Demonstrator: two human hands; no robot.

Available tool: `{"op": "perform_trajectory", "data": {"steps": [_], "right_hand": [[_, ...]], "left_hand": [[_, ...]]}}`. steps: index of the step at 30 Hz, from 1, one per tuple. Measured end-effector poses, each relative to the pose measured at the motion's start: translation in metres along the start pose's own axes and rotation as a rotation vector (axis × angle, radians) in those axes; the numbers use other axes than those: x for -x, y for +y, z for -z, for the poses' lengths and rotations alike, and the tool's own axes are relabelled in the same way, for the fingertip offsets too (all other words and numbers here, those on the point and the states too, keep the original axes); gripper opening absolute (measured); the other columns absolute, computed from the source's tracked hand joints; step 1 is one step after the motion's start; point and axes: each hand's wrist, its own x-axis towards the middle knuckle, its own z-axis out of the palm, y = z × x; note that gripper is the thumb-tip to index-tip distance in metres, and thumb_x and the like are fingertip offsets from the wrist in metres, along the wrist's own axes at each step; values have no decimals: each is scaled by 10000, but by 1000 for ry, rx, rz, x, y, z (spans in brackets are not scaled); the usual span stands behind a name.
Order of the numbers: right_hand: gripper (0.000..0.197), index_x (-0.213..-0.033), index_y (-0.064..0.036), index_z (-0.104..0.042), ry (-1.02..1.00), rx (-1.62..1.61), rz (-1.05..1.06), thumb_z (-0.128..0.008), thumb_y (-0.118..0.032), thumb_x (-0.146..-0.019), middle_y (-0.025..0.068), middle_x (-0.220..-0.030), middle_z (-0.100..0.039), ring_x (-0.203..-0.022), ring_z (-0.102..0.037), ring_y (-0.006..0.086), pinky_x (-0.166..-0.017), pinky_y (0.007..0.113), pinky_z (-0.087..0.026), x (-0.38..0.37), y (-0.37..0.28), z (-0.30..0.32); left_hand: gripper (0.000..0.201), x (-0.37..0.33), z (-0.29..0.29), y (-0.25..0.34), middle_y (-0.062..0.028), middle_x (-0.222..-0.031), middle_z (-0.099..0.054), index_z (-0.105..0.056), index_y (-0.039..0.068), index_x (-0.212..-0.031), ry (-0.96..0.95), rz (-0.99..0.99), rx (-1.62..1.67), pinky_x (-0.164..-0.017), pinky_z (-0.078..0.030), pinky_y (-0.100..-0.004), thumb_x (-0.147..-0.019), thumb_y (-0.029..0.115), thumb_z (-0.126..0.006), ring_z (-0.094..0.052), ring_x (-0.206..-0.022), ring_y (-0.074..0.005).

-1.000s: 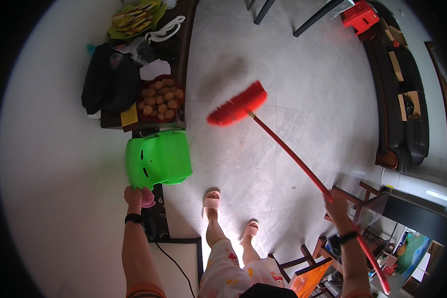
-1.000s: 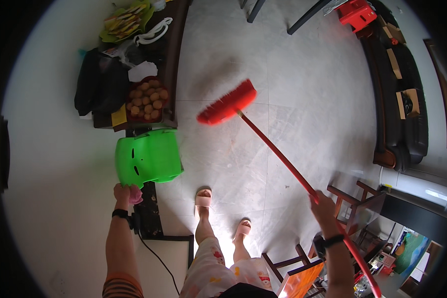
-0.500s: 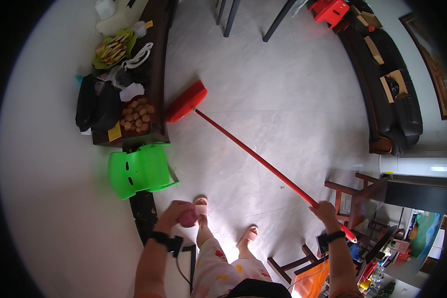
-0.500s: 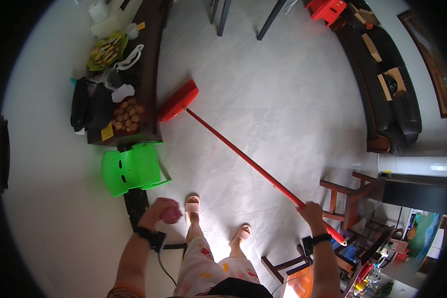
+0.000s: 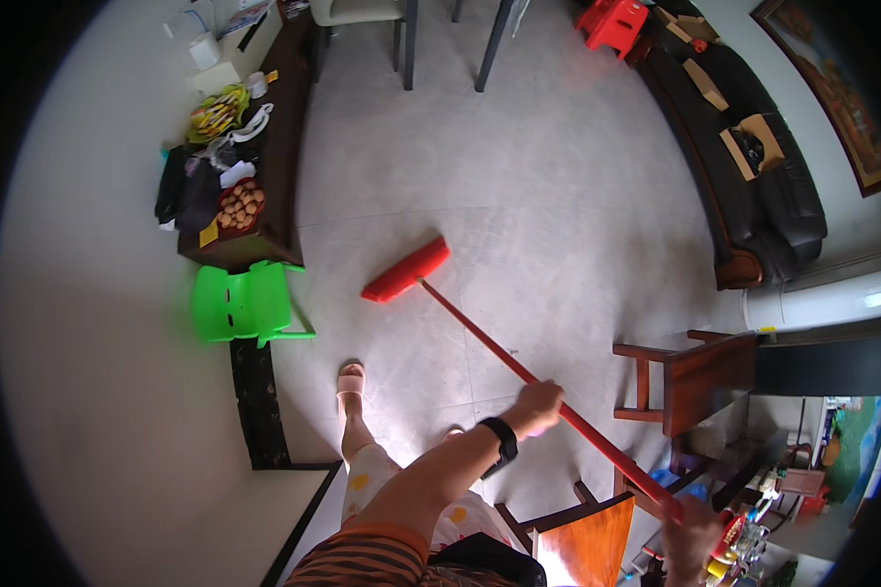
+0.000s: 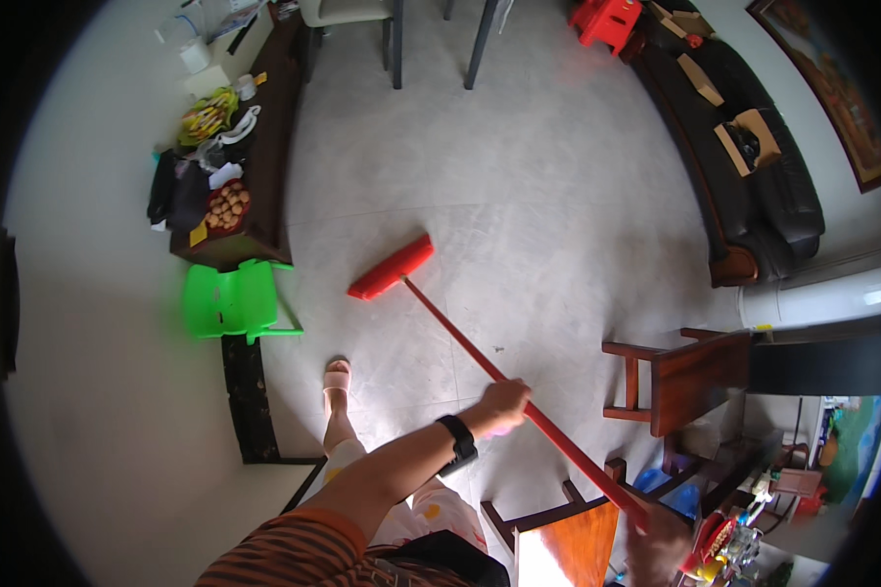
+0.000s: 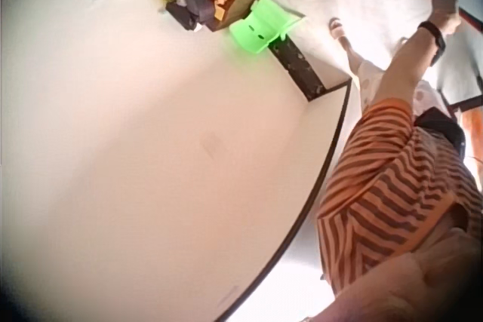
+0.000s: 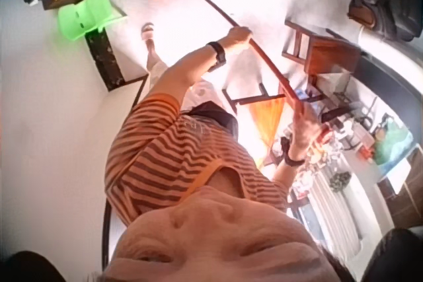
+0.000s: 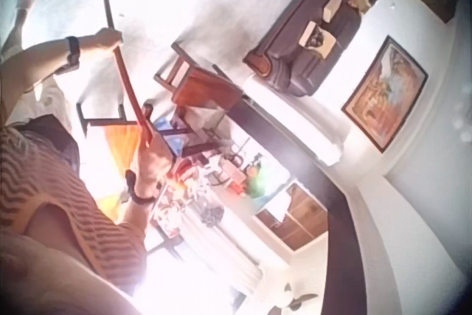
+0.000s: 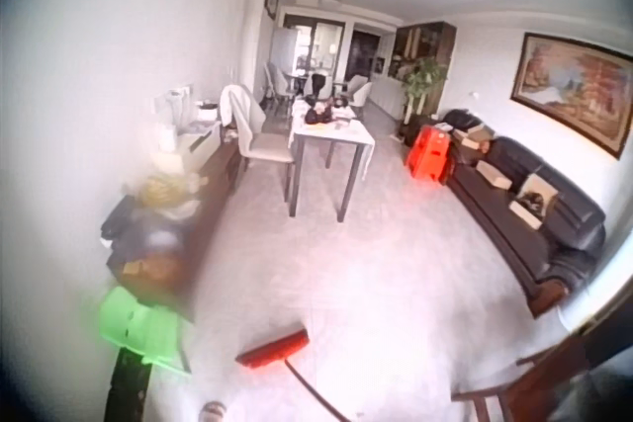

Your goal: Sweep the floor in various rooms using a red broom.

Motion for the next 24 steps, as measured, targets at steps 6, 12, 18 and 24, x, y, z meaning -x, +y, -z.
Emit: {"op": "perform_trajectory", "data": {"steps": [6, 12, 18, 24], "right_hand": [[263, -841, -42, -511, 1726, 533, 12, -636, -265, -782, 61, -639, -473, -583, -493, 214, -512, 324, -430, -9, 95, 88], [173, -869, -3, -514, 547, -1872, -91, -450, -158, -912, 25, -714, -494, -648, -481, 93, -553, 213, -428, -12, 135, 10], [183, -748, -101, -406, 120, -2036, 381, -459, -203, -891, -20, -574, -349, -426, -301, 60, -407, 199, -285, -72, -21, 9], [136, -801, -47, -478, 326, -1749, 859, -450, -142, -894, -19, -536, -377, -416, -335, 42, -425, 172, -308, -86, -50, 115]], "left_hand": [[186, 54, -33, 143, -181, -864, -540, -512, -26, -849, 96, -66, 170, -626, -500, -393, -714, 79, -585, -596, -735, -346], [173, 112, -64, 113, -182, -853, -543, -486, -13, -873, 56, 194, 256, -612, -497, -405, -739, 78, -548, -594, -717, -330], [121, 115, -105, 21, -135, -724, -560, -552, 62, -797, 385, 401, 297, -599, -461, -414, -698, 123, -584, -579, -690, -314], [45, 58, 1, 73, -100, -745, -540, -517, 78, -764, 816, 267, 614, -550, -435, -404, -736, 101, -543, -567, -651, -305]]}}
